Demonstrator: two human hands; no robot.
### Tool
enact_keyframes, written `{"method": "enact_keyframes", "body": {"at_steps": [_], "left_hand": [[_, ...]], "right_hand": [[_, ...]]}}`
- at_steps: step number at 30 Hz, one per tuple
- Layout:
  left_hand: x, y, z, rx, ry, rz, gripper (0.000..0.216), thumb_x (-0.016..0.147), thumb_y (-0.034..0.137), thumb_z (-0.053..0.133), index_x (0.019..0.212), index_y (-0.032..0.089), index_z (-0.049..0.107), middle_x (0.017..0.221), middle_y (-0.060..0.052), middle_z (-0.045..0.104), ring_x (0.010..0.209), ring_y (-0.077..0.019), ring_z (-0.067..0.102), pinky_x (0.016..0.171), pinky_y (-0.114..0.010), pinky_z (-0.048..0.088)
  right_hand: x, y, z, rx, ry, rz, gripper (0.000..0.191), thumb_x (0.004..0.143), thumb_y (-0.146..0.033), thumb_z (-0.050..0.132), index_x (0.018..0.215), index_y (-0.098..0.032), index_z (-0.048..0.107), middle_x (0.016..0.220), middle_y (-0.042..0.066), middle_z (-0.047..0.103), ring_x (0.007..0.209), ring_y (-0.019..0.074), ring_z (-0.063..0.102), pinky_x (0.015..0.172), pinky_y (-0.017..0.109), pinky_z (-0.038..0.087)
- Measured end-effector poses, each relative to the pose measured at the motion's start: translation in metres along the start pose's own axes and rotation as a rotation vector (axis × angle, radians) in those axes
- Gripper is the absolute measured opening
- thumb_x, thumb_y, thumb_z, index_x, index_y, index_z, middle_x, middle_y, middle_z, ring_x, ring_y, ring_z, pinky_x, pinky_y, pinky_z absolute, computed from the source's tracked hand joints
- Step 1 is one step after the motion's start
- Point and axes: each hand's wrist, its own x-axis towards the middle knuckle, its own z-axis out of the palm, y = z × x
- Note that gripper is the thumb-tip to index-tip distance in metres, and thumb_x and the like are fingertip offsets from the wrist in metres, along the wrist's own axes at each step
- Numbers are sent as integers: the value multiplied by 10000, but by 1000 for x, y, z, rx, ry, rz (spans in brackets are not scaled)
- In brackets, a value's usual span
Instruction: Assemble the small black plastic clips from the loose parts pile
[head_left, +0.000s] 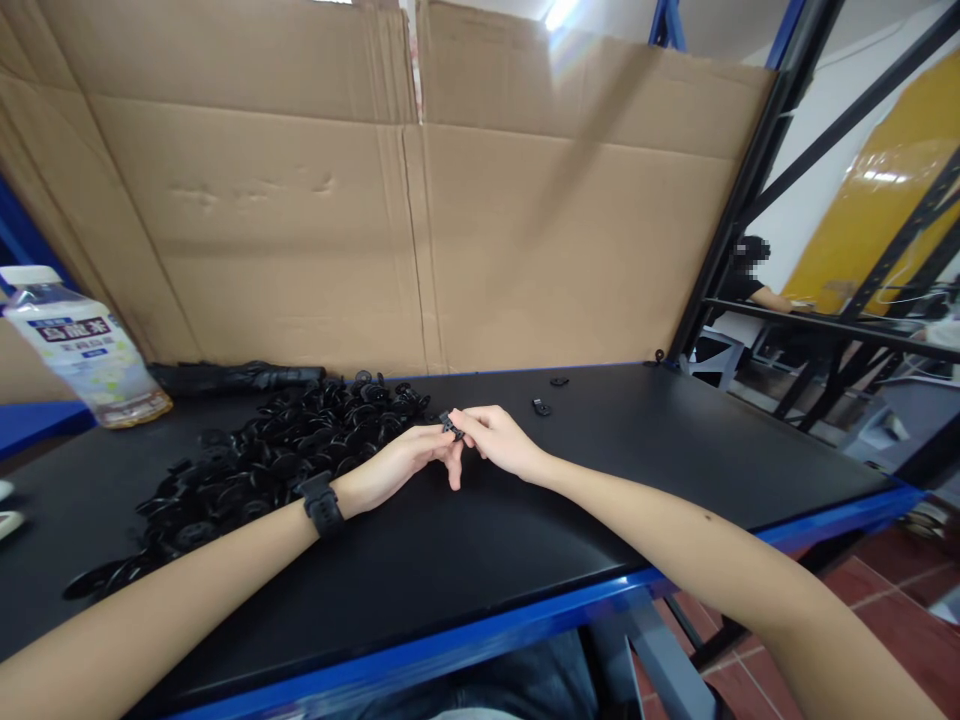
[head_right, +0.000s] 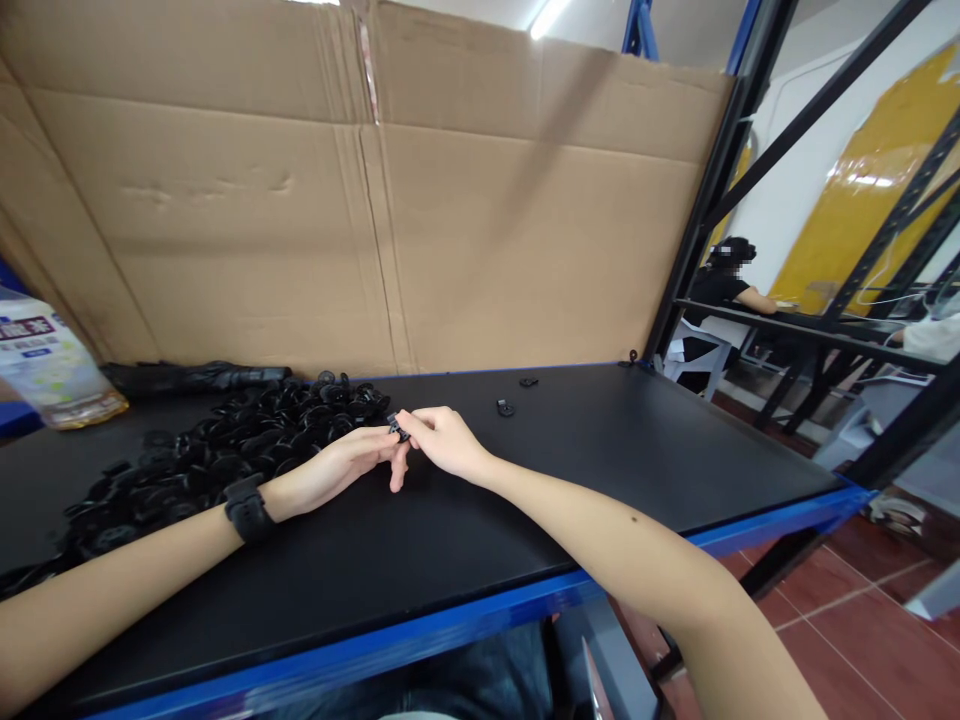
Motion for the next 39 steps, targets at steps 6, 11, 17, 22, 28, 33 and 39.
{"method": "enact_keyframes", "body": {"at_steps": [6,11,17,22,28,33,39], "left_hand": [[1,0,2,10,25,10,291,868,347,446,796,132,629,577,-29,619,655,-179,577,774,-323,381],[1,-1,2,-33,57,7,282,866,350,450,883,129,624,632,-26,616,611,-157,555,714,-304,396],[0,-5,-3,-41,8,11,346,853,332,373,769,125,637,486,-16,541,607,-188,557,789,-354,398],[0,-5,-4,-38,22,6,374,861,342,344,783,134,644,521,-21,561,647,-192,558,824,-357,398],[-1,-4,-3,-59,15,30,403,888,331,326,690,147,625,530,-33,591,660,-194,570,822,-355,402],[0,-4,-3,-84,56,8,387,899,356,338,731,137,609,605,-47,627,658,-185,573,783,-345,416],[1,-4,0,-72,86,9,355,902,367,371,743,135,587,629,-46,633,661,-175,585,743,-320,431]], "right_hand": [[0,-2,-3,72,-88,54,502,854,-550,378,604,-145,537,478,-46,346,455,77,286,477,230,250],[-2,-7,-2,115,-40,44,463,842,-517,422,544,-164,440,482,-52,333,450,75,306,485,235,262],[-4,-10,-1,227,-132,134,471,825,-479,464,480,-174,368,421,-54,338,425,75,323,492,238,265],[-5,-12,1,304,-125,155,455,833,-425,465,469,-176,354,410,-59,331,416,70,313,501,239,281],[-5,-9,4,319,-70,143,380,822,-423,486,550,-169,411,491,-53,381,422,65,340,447,227,257],[-5,-9,3,319,-20,121,320,809,-419,512,626,-165,445,578,-48,422,442,53,364,436,211,276],[-4,-10,1,259,29,70,280,838,-402,465,679,-173,444,574,-45,453,458,62,377,433,203,309]]}}
